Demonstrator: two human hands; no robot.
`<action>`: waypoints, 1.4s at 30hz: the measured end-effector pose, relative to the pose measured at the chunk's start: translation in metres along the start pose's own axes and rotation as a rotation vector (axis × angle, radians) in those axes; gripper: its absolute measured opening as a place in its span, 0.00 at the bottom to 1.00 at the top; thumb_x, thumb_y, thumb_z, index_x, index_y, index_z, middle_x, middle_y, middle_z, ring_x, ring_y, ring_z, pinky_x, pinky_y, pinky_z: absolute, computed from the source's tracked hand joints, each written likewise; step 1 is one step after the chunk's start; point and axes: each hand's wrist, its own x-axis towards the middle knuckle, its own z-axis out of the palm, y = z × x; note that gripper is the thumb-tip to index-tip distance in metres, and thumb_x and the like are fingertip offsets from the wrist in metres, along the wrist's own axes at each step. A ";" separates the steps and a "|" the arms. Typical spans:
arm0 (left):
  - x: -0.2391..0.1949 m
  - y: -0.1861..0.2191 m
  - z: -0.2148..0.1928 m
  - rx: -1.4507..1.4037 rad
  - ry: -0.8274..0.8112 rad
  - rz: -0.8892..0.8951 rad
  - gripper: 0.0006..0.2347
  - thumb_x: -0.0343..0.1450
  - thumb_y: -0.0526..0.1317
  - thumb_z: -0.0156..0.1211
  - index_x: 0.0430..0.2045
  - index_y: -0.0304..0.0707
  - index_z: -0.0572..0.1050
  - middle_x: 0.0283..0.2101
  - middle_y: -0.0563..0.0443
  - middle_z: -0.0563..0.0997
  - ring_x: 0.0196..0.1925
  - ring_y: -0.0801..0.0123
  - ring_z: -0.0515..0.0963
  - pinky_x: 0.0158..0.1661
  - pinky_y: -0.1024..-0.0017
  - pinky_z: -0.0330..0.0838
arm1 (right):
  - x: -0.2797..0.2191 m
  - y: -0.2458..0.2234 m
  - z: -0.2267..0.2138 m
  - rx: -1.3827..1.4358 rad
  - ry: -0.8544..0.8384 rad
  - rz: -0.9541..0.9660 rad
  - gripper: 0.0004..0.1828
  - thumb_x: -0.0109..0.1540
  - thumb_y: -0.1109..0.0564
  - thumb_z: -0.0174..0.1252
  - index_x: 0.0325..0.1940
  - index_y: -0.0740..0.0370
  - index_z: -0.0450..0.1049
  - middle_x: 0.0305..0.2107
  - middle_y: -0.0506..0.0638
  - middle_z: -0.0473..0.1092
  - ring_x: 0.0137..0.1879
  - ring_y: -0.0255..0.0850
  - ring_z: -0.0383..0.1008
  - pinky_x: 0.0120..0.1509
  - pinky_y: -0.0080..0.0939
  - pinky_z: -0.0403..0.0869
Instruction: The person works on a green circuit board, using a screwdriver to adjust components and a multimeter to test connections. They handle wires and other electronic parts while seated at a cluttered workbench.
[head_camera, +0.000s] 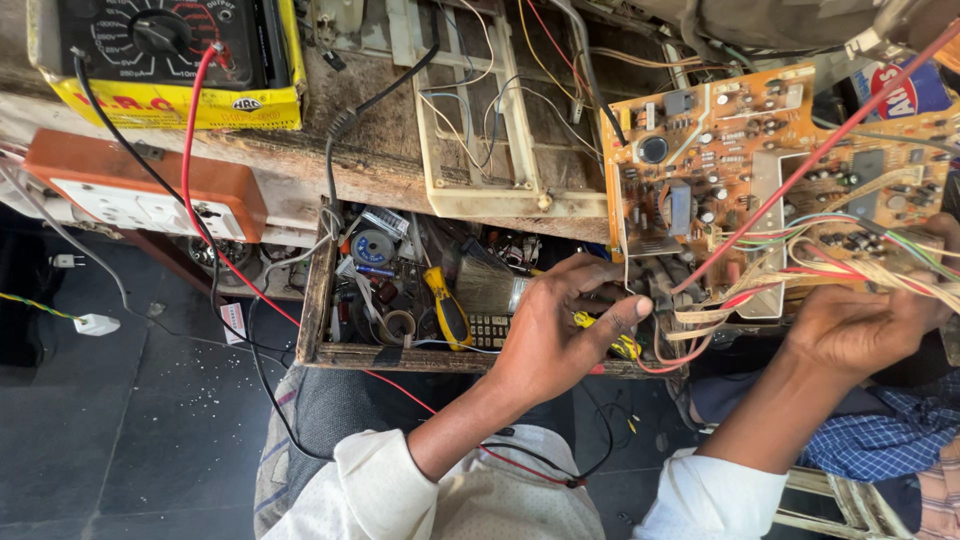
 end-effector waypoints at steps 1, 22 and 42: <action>0.000 0.001 0.000 -0.013 0.000 -0.005 0.15 0.71 0.41 0.68 0.45 0.25 0.80 0.44 0.44 0.82 0.43 0.70 0.84 0.42 0.75 0.80 | 0.000 0.000 0.002 0.009 -0.005 0.002 0.28 0.65 0.56 0.61 0.68 0.65 0.64 0.57 0.51 0.65 0.65 0.43 0.67 0.73 0.48 0.72; -0.004 0.005 0.000 -0.137 -0.032 -0.035 0.14 0.73 0.36 0.65 0.48 0.21 0.77 0.44 0.44 0.79 0.45 0.68 0.86 0.46 0.73 0.84 | -0.004 0.000 0.014 0.078 0.048 0.031 0.28 0.65 0.58 0.64 0.66 0.62 0.64 0.58 0.51 0.65 0.68 0.44 0.66 0.77 0.53 0.70; -0.004 0.001 -0.001 -0.103 -0.025 -0.038 0.14 0.72 0.38 0.66 0.43 0.20 0.78 0.44 0.43 0.80 0.45 0.66 0.87 0.47 0.72 0.84 | -0.002 0.009 -0.001 0.085 0.020 0.026 0.23 0.66 0.58 0.61 0.62 0.64 0.62 0.51 0.50 0.63 0.57 0.38 0.70 0.67 0.47 0.77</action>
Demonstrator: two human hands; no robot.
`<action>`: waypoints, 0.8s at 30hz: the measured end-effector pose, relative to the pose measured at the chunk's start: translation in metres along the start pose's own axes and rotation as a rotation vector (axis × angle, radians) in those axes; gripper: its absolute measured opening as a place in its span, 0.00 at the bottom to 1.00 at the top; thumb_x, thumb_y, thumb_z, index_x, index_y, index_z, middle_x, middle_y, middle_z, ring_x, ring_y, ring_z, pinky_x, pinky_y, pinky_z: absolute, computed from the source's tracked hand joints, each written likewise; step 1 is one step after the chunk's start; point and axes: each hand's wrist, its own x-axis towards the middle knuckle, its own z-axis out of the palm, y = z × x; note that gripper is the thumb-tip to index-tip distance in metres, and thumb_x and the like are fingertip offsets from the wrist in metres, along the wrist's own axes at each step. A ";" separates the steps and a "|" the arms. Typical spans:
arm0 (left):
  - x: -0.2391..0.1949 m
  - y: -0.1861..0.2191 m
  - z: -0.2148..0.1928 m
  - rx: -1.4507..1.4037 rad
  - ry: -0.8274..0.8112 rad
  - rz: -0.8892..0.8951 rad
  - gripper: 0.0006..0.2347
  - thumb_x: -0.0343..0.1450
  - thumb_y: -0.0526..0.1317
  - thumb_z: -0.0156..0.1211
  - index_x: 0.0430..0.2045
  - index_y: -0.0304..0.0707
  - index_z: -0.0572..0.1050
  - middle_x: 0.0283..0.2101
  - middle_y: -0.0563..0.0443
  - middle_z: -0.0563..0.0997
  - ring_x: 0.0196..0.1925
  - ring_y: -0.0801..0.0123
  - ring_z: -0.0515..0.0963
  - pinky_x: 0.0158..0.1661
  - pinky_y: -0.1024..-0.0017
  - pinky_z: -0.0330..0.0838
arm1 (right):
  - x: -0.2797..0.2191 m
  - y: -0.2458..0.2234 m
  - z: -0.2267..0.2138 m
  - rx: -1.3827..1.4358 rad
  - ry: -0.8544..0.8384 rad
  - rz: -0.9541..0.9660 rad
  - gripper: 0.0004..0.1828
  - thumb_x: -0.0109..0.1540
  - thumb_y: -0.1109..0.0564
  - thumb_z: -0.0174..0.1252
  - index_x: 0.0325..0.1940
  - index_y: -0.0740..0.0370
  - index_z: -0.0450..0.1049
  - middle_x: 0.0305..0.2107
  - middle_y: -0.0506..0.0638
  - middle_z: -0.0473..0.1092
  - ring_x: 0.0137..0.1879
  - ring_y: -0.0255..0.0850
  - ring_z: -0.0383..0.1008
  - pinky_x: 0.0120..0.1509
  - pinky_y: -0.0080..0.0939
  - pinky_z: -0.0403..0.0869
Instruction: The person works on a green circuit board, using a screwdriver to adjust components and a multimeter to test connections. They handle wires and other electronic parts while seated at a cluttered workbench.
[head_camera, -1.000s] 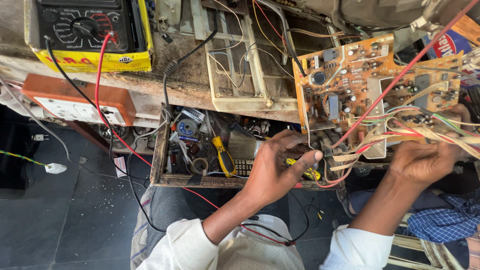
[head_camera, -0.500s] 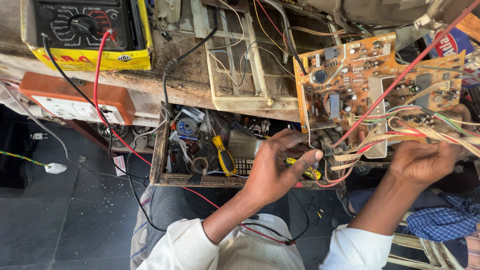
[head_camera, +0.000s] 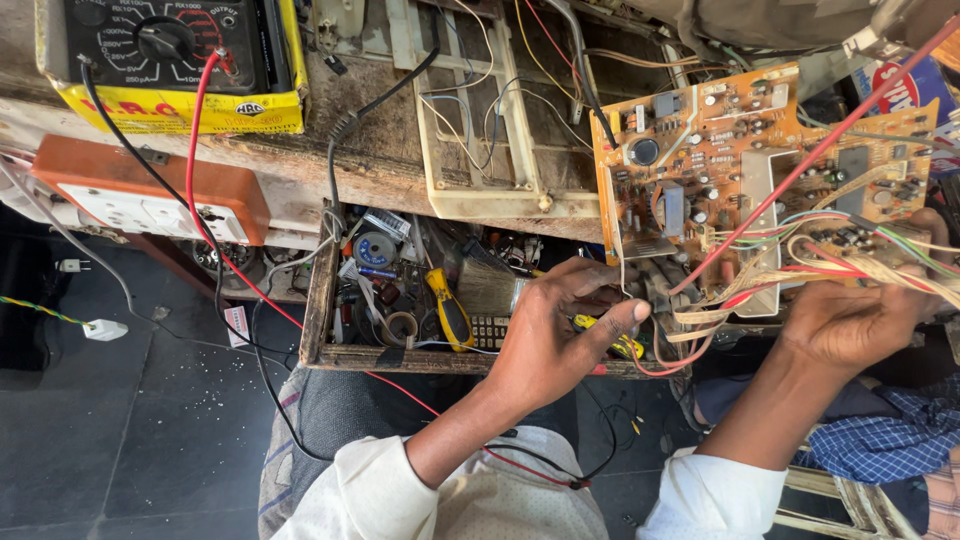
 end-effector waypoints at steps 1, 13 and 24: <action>0.000 0.000 0.000 0.000 0.002 -0.003 0.13 0.72 0.38 0.66 0.43 0.20 0.78 0.44 0.43 0.80 0.45 0.66 0.87 0.47 0.72 0.84 | 0.000 0.000 0.002 -0.008 0.000 -0.003 0.23 0.66 0.58 0.61 0.63 0.64 0.62 0.52 0.50 0.63 0.58 0.38 0.70 0.68 0.46 0.76; -0.003 0.004 0.000 0.008 0.015 0.020 0.16 0.72 0.39 0.66 0.46 0.21 0.78 0.45 0.41 0.81 0.45 0.64 0.87 0.47 0.72 0.84 | 0.000 0.002 0.008 0.045 -0.036 0.046 0.19 0.70 0.58 0.59 0.60 0.71 0.64 0.49 0.53 0.66 0.54 0.42 0.71 0.60 0.45 0.76; -0.023 0.035 0.006 0.335 0.037 0.096 0.11 0.73 0.39 0.65 0.41 0.27 0.80 0.43 0.39 0.82 0.38 0.52 0.85 0.37 0.66 0.80 | -0.009 0.047 -0.036 0.073 0.287 0.230 0.17 0.73 0.50 0.56 0.58 0.65 0.69 0.43 0.56 0.78 0.48 0.44 0.81 0.59 0.45 0.81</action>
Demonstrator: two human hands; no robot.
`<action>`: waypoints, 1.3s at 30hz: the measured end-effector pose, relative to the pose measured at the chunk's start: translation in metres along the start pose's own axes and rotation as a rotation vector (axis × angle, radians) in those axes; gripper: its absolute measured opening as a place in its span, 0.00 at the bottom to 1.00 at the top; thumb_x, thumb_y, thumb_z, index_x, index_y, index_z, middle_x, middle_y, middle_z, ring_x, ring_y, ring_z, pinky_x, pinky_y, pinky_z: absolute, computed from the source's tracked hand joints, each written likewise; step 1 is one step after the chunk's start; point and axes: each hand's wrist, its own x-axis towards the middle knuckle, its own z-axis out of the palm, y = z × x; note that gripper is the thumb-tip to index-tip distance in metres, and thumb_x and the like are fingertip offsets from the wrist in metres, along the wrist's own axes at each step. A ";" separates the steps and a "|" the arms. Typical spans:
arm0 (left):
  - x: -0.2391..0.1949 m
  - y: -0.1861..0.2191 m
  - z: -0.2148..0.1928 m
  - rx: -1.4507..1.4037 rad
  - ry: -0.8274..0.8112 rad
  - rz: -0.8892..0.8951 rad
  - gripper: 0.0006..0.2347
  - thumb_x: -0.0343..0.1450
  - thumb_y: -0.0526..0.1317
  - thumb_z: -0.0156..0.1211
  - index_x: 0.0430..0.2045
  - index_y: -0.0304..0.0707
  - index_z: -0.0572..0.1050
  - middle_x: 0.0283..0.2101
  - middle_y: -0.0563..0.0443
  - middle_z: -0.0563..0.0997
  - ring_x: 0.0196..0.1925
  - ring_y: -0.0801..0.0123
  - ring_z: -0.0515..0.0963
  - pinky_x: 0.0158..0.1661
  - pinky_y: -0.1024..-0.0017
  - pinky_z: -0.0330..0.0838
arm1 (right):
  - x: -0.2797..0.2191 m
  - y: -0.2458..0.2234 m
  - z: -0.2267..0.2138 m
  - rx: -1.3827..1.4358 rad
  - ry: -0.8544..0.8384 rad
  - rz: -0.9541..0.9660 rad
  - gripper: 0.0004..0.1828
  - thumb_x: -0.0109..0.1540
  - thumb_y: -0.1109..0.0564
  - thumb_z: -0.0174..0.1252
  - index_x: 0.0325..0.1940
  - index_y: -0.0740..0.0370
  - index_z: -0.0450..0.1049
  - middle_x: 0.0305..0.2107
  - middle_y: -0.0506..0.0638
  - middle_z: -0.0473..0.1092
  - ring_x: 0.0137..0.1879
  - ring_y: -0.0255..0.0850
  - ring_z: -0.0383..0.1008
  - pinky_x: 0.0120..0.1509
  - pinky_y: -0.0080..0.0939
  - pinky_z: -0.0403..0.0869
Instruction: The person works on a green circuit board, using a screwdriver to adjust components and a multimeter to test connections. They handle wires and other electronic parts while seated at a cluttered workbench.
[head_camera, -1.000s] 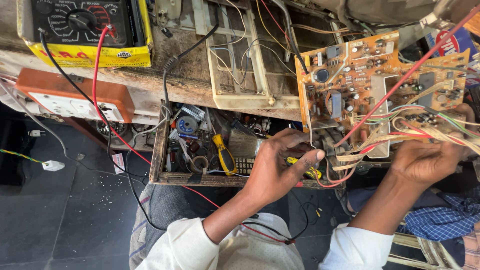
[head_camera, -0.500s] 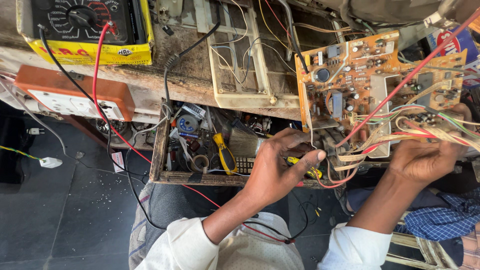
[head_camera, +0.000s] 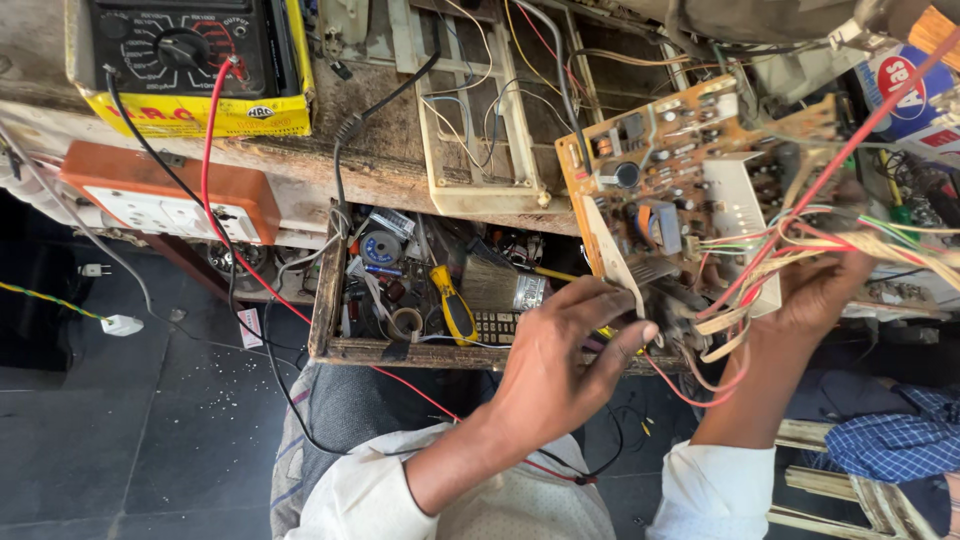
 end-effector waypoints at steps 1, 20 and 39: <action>-0.003 0.003 0.002 0.006 0.015 0.010 0.11 0.73 0.39 0.65 0.41 0.27 0.80 0.43 0.39 0.82 0.38 0.52 0.85 0.37 0.66 0.80 | 0.002 0.005 -0.007 -0.038 -0.059 -0.004 0.15 0.75 0.50 0.56 0.54 0.66 0.70 0.43 0.55 0.77 0.49 0.43 0.80 0.59 0.43 0.80; -0.065 0.037 0.026 -0.017 0.229 0.179 0.13 0.75 0.32 0.65 0.52 0.28 0.75 0.60 0.36 0.76 0.59 0.48 0.79 0.60 0.63 0.75 | -0.036 0.029 0.059 -0.057 -0.195 0.287 0.12 0.78 0.53 0.54 0.57 0.65 0.68 0.43 0.51 0.67 0.48 0.37 0.67 0.55 0.36 0.68; -0.044 0.053 0.055 0.146 -0.059 0.470 0.12 0.64 0.33 0.58 0.40 0.28 0.76 0.67 0.31 0.71 0.61 0.46 0.76 0.57 0.62 0.75 | -0.024 0.006 0.127 -0.161 -0.274 0.325 0.21 0.76 0.52 0.54 0.70 0.64 0.61 0.60 0.56 0.65 0.64 0.44 0.68 0.68 0.43 0.70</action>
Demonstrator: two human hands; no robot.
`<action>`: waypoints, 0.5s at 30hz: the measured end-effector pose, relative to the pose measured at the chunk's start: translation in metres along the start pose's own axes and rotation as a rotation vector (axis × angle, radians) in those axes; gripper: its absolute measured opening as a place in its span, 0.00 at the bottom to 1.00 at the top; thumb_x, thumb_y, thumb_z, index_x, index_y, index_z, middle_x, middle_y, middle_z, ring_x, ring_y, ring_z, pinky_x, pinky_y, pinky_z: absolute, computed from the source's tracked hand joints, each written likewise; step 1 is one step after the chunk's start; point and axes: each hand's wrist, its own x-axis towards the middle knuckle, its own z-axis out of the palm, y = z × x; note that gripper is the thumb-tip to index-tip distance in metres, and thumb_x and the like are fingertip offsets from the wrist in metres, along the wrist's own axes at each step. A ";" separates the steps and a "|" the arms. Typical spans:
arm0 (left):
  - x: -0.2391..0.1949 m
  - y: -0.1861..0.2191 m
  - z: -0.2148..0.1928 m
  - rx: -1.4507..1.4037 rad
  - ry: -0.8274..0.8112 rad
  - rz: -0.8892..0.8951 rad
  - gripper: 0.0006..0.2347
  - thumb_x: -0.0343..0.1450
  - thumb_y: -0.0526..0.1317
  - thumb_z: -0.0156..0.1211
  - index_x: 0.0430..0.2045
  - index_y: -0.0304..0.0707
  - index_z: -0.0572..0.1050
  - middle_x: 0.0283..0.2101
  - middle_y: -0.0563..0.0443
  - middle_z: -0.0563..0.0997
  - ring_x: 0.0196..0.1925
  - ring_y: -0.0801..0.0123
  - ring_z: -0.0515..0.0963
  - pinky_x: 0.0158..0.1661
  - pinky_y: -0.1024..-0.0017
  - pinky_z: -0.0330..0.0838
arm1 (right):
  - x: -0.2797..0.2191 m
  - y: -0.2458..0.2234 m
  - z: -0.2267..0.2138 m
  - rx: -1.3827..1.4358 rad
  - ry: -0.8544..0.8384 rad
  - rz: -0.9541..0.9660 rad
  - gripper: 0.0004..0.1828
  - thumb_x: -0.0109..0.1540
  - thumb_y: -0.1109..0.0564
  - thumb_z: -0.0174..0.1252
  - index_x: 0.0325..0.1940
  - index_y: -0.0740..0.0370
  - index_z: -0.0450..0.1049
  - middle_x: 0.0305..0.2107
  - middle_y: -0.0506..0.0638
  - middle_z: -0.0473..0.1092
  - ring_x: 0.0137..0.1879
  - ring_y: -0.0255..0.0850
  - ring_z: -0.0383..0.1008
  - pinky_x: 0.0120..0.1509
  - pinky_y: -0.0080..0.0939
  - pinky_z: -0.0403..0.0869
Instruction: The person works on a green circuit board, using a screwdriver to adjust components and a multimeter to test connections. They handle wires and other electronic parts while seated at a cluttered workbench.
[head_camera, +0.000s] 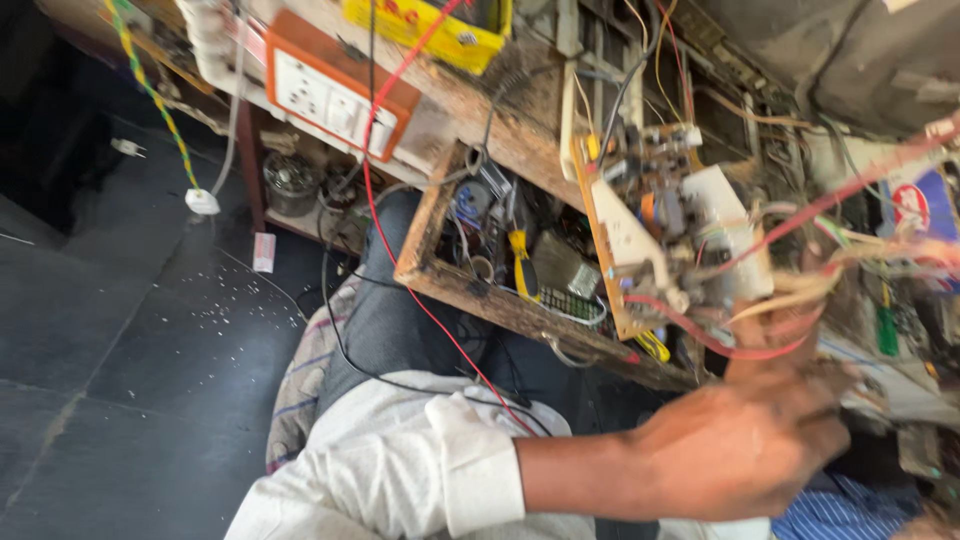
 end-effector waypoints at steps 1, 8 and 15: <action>-0.002 -0.005 0.001 -0.021 -0.039 0.025 0.13 0.63 0.33 0.59 0.41 0.29 0.76 0.67 0.32 0.71 0.59 0.46 0.76 0.54 0.62 0.77 | 0.010 0.002 0.004 0.005 -0.011 -0.007 0.22 0.76 0.52 0.54 0.70 0.64 0.60 0.61 0.56 0.65 0.64 0.44 0.68 0.68 0.43 0.70; -0.054 -0.046 -0.038 0.002 -0.141 0.091 0.16 0.69 0.34 0.60 0.53 0.41 0.74 0.58 0.52 0.75 0.59 0.62 0.79 0.55 0.69 0.78 | -0.009 -0.001 -0.013 -0.024 0.018 0.021 0.27 0.75 0.51 0.54 0.75 0.64 0.58 0.67 0.58 0.65 0.70 0.47 0.68 0.73 0.46 0.71; -0.030 -0.101 -0.147 0.371 0.036 0.037 0.28 0.66 0.33 0.71 0.62 0.33 0.66 0.63 0.41 0.70 0.68 0.49 0.70 0.70 0.58 0.65 | -0.001 0.004 -0.019 0.314 0.241 0.167 0.27 0.66 0.57 0.68 0.66 0.67 0.68 0.60 0.61 0.73 0.68 0.57 0.76 0.72 0.56 0.75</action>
